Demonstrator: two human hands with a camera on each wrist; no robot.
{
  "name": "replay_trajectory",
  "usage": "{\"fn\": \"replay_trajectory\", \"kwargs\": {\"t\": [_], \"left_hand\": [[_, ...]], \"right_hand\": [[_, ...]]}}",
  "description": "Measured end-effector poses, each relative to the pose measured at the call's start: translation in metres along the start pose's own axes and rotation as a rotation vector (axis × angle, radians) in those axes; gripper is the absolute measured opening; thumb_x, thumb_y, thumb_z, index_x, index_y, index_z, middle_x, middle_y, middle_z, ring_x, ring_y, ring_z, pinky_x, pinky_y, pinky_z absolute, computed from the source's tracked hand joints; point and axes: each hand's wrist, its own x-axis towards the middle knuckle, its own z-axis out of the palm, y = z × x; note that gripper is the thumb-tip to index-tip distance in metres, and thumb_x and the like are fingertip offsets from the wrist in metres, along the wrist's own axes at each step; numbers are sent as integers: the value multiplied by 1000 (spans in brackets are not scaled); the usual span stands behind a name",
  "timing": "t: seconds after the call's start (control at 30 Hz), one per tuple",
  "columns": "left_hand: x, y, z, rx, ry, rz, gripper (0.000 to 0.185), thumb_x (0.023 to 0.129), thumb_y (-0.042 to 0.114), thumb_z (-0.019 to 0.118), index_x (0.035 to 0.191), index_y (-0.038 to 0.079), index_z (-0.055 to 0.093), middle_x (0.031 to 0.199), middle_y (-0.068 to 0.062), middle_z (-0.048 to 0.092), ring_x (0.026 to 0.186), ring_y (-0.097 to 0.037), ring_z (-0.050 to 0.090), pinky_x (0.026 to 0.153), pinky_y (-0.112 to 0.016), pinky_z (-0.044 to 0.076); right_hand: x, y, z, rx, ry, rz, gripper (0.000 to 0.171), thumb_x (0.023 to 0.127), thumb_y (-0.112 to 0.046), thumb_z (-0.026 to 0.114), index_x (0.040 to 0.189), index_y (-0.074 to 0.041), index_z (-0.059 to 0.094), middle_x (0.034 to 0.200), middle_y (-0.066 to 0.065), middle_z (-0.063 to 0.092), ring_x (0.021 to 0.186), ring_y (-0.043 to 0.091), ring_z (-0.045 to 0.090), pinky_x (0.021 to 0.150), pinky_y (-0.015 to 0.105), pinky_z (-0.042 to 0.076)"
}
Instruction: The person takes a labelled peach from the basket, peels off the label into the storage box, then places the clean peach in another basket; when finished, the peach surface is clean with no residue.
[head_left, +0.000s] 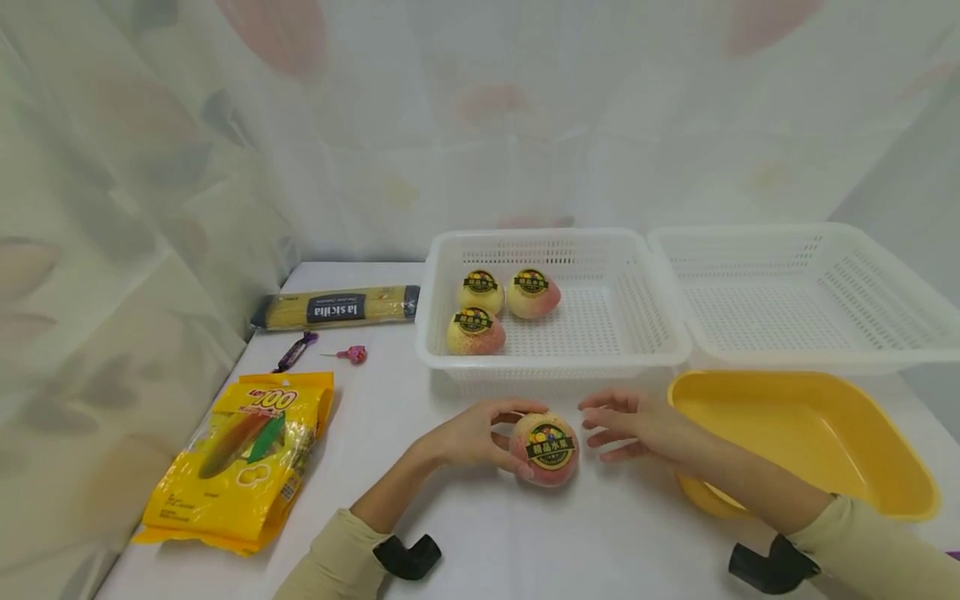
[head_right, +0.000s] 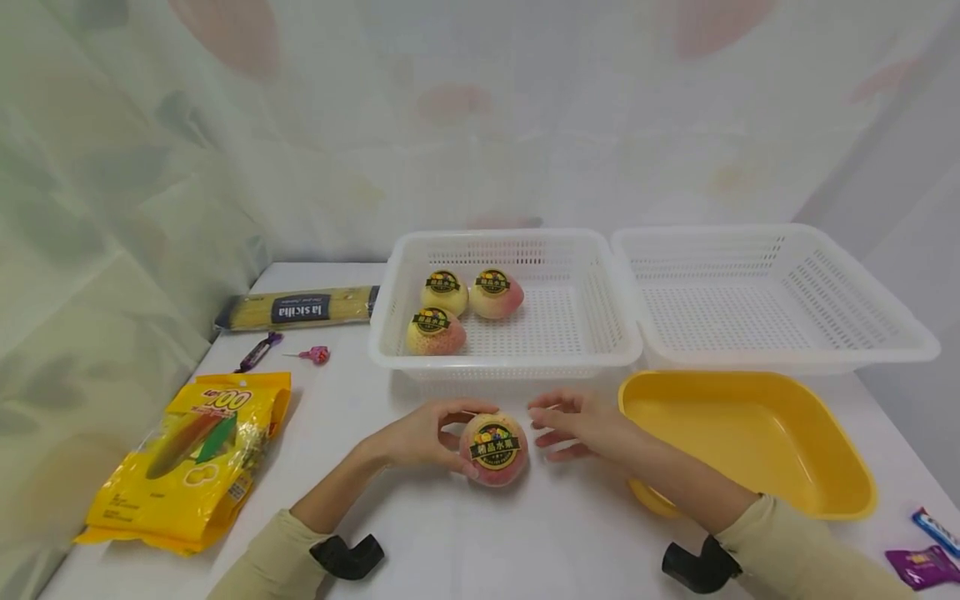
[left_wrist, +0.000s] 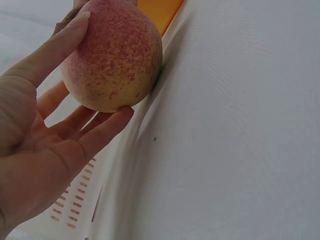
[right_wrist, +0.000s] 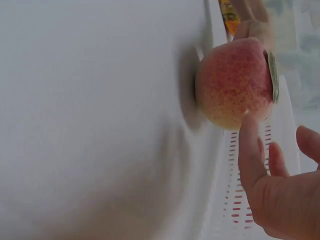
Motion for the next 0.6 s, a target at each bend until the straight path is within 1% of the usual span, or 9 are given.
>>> {"fn": "replay_trajectory", "kwargs": {"t": [0.1, 0.17, 0.23, 0.3, 0.37, 0.5, 0.6], "left_hand": [[0, 0, 0, -9, 5, -4, 71, 72, -5, 79, 136, 5, 50, 129, -3, 53, 116, -18, 50, 91, -31, 49], [0, 0, 0, -8, 9, -9, 71, 72, -4, 80, 136, 5, 50, 129, -3, 54, 116, -18, 50, 91, -31, 50], [0, -1, 0, -8, 10, -9, 71, 73, -4, 80, 136, 5, 50, 129, -3, 54, 116, -18, 50, 90, -30, 50], [0, -1, 0, -5, 11, -11, 70, 73, -3, 79, 136, 6, 50, 129, -3, 54, 116, -18, 50, 90, -30, 50], [0, -1, 0, 0, 10, -16, 70, 73, -3, 79, 136, 7, 50, 129, -2, 54, 116, -17, 50, 91, -30, 50], [0, 1, 1, 12, 12, -24, 69, 74, -3, 79, 136, 6, 50, 128, -2, 54, 116, -17, 50, 91, -29, 49], [0, 2, 1, 26, 18, -28, 68, 74, -2, 79, 136, 6, 51, 128, -2, 55, 116, -16, 50, 90, -29, 49]], "right_hand": [[-1, 0, 0, 111, -49, 94, 49, 94, -26, 61, 125, 9, 50, 101, 14, 64, 91, 27, 67, 77, 38, 56], [-2, 0, 1, 152, -83, 124, 41, 96, -24, 59, 121, 8, 54, 98, 13, 65, 89, 26, 68, 76, 37, 56], [-2, 0, 3, 172, -112, 135, 34, 97, -20, 57, 117, 7, 58, 96, 13, 66, 87, 26, 68, 74, 37, 57], [-2, -2, 5, 172, -130, 145, 31, 97, -19, 57, 115, 6, 60, 95, 13, 66, 84, 25, 69, 72, 36, 57], [-2, -4, 7, 164, -129, 157, 32, 96, -19, 59, 115, 7, 60, 93, 12, 66, 82, 24, 69, 71, 34, 57], [-1, -10, 11, 130, -100, 179, 38, 94, -20, 62, 119, 8, 57, 93, 12, 66, 80, 23, 69, 69, 32, 57], [0, -14, 14, 84, -73, 178, 39, 93, -18, 64, 120, 8, 56, 95, 13, 67, 79, 23, 69, 68, 32, 57]]}}
